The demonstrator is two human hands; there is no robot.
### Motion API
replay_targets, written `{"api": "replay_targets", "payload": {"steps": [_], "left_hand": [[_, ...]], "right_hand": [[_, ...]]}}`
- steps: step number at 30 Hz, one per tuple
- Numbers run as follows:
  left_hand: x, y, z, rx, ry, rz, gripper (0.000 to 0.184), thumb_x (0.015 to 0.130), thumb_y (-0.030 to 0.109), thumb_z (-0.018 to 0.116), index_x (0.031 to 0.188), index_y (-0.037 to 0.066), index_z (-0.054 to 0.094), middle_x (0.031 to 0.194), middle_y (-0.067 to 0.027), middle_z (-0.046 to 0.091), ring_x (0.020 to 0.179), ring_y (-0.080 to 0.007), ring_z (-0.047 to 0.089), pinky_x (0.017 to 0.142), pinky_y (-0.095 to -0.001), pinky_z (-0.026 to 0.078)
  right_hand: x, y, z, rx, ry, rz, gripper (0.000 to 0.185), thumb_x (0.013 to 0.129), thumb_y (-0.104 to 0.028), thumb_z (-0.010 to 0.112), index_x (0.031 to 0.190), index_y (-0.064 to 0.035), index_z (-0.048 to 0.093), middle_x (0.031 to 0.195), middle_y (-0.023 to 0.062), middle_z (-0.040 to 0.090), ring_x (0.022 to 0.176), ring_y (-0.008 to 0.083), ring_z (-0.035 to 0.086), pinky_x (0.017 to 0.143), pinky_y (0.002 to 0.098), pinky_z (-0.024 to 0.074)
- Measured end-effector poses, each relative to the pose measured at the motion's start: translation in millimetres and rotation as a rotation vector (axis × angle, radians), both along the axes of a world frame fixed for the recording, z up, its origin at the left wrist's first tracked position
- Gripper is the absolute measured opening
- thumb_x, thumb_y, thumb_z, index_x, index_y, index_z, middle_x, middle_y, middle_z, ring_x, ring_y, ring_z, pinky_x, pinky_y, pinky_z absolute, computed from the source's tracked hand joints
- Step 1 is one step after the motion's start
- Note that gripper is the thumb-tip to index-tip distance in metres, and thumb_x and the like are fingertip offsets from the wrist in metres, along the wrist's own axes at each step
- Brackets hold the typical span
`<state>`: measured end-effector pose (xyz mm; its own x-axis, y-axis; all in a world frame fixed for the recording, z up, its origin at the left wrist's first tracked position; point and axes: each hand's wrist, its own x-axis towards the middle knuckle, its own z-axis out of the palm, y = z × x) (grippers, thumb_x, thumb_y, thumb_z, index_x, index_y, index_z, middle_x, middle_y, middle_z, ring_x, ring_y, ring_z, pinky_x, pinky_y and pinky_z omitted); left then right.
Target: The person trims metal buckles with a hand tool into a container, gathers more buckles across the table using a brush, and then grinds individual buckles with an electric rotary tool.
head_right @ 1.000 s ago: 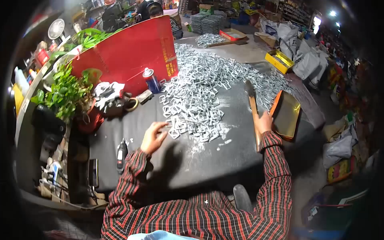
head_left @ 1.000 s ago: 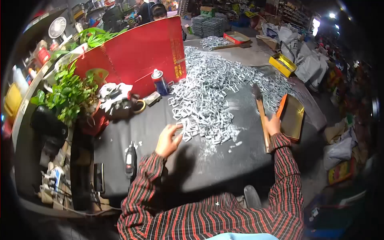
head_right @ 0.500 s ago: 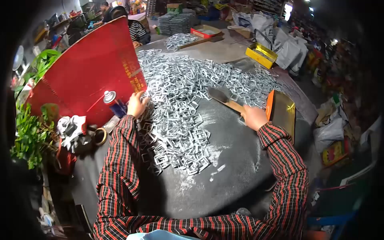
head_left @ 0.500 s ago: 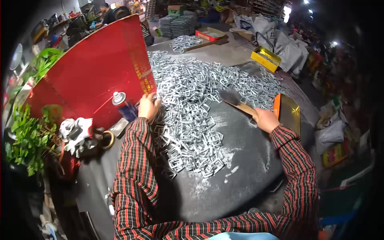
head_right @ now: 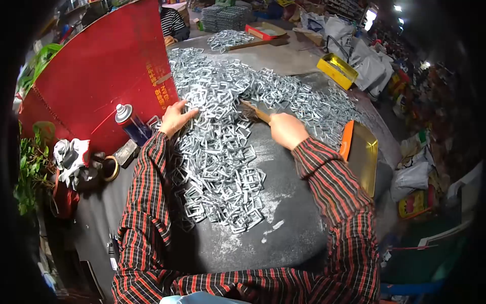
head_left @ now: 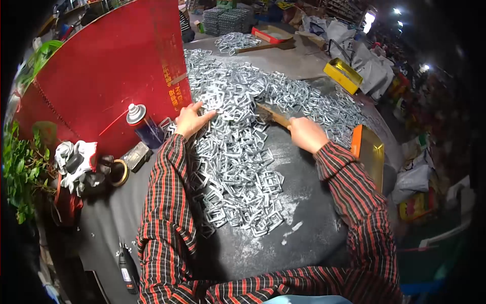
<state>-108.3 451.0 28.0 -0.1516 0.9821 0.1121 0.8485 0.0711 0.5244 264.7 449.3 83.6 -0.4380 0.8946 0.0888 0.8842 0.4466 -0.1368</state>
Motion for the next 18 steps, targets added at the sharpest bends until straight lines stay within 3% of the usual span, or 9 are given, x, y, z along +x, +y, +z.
{"api": "replay_targets", "payload": {"steps": [6,13,18], "left_hand": [[3,-2,-16,0.022,-0.003,-0.007,0.078,0.078,0.064,0.065,0.138,0.015,0.056,0.140,-0.0170,0.054,0.131,-0.0362,0.047,0.109,-0.0503,0.035],[11,-44,-6,-0.009,-0.120,-0.093,0.069,0.078,0.058,0.068,0.120,0.004,0.066,0.112,-0.0226,0.068,0.107,-0.0376,0.064,0.096,-0.0401,0.048],[23,-103,-4,0.074,-0.126,-0.115,0.066,0.080,0.051,0.070,0.120,-0.002,0.064,0.111,-0.0219,0.069,0.106,-0.0330,0.066,0.092,-0.0387,0.049]], "right_hand": [[-29,-11,-20,-0.043,0.068,-0.067,0.022,0.093,-0.019,0.056,0.092,0.0024,0.062,0.081,0.0264,0.066,0.082,0.0450,0.064,0.073,0.0546,0.0493],[-29,-64,-29,-0.101,0.087,0.044,0.023,0.095,-0.019,0.052,0.094,0.0029,0.058,0.081,0.0259,0.066,0.080,0.0447,0.065,0.071,0.0547,0.0506],[-29,-113,-34,-0.063,0.197,0.117,0.020,0.094,-0.016,0.055,0.091,0.0034,0.056,0.072,0.0277,0.062,0.072,0.0470,0.062,0.066,0.0554,0.0476]]}}
